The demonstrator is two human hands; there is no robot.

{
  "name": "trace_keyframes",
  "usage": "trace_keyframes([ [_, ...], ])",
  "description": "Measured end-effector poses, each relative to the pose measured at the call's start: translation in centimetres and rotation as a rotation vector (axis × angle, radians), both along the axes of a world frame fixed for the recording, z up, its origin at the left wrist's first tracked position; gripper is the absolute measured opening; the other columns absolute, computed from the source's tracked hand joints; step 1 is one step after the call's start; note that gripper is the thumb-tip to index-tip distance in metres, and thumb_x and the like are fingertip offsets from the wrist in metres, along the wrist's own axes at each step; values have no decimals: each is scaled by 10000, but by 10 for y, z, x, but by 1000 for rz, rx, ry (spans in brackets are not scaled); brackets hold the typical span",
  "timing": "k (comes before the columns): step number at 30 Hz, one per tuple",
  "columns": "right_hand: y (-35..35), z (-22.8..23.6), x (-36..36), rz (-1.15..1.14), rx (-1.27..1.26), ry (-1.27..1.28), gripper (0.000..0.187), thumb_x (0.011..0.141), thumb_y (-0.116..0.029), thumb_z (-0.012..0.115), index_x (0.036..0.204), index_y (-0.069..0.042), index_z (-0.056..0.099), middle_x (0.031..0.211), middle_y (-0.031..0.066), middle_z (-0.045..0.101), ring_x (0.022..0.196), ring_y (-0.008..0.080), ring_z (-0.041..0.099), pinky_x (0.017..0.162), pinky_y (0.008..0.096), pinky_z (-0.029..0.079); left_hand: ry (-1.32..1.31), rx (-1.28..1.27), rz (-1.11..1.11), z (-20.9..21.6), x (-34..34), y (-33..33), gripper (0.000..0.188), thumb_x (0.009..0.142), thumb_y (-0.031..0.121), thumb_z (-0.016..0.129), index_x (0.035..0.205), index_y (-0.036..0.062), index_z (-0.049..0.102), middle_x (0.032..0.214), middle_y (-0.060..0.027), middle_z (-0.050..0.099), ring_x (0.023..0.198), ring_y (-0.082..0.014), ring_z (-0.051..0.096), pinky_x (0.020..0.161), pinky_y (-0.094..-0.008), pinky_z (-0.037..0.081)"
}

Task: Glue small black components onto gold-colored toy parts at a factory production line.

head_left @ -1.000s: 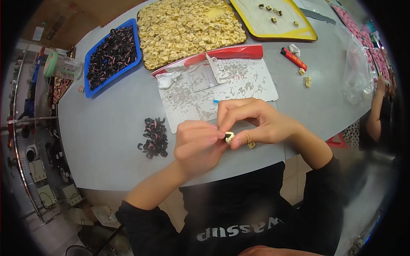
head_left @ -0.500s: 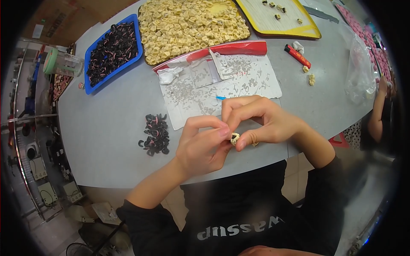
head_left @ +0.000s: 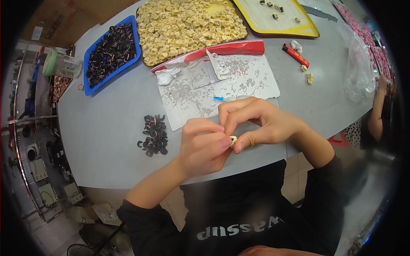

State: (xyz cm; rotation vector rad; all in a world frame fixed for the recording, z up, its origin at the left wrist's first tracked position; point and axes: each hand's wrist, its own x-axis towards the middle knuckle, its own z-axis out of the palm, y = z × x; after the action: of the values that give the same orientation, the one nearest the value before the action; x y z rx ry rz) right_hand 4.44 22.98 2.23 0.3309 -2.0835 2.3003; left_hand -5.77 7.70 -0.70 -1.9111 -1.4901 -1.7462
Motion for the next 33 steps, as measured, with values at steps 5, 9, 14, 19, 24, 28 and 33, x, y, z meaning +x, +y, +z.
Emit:
trace_keyframes([
  [5, 0, 1, 0, 9, 2, 2, 222, 719, -191, 736, 804, -16, 629, 805, 68, 537, 766, 190, 508, 695, 297, 388, -26, 6, 3, 4, 1, 0, 481, 559, -70, 742, 980, 93, 576, 909, -2, 556, 837, -208, 530, 649, -290, 421],
  [9, 1, 3, 1, -23, 30, 19, 213, 726, -185, 731, 807, -16, 630, 815, 70, 541, 768, 192, 511, 698, 300, 392, 96, -104, -23, 13, -3, -5, 676, 643, -114, 643, 1215, 73, 335, 831, -45, 559, 793, -201, 491, 607, -268, 414],
  [14, 1, 4, 2, -31, 95, 115, 164, 748, -153, 701, 814, -25, 624, 809, 67, 555, 793, 185, 535, 722, 299, 418, 124, -139, -45, 18, -4, -5, 693, 629, -142, 618, 1236, 33, 332, 791, -71, 586, 771, -218, 523, 614, -282, 472],
  [19, -2, 1, 2, -55, 95, 125, 196, 740, -181, 714, 798, -22, 616, 809, 65, 557, 796, 182, 532, 726, 301, 418, 158, -137, -28, 19, -5, -5, 668, 598, -159, 624, 1197, 9, 380, 765, -83, 605, 772, -228, 541, 614, -280, 486],
  [24, -3, 1, 1, -57, 84, 140, 204, 741, -182, 715, 814, -22, 612, 823, 66, 551, 808, 177, 529, 737, 302, 418, 176, -148, -23, 18, -4, -7, 636, 601, -161, 620, 1174, 4, 396, 758, -93, 608, 775, -230, 548, 614, -289, 480],
  [28, -3, 1, 1, -54, 65, 114, 179, 768, -171, 693, 809, -15, 614, 828, 58, 548, 817, 161, 529, 744, 293, 418, 127, -118, -24, 12, -3, -4, 645, 614, -163, 625, 1190, 1, 388, 770, -97, 590, 774, -218, 543, 639, -295, 471],
  [33, 0, 5, 2, -74, -90, -172, 167, 862, -159, 584, 858, 5, 613, 874, 56, 540, 854, 139, 504, 791, 274, 397, -140, -116, -29, 4, -4, 3, 638, 658, -149, 631, 1222, -2, 374, 927, -119, 483, 763, -193, 513, 749, -309, 435],
])
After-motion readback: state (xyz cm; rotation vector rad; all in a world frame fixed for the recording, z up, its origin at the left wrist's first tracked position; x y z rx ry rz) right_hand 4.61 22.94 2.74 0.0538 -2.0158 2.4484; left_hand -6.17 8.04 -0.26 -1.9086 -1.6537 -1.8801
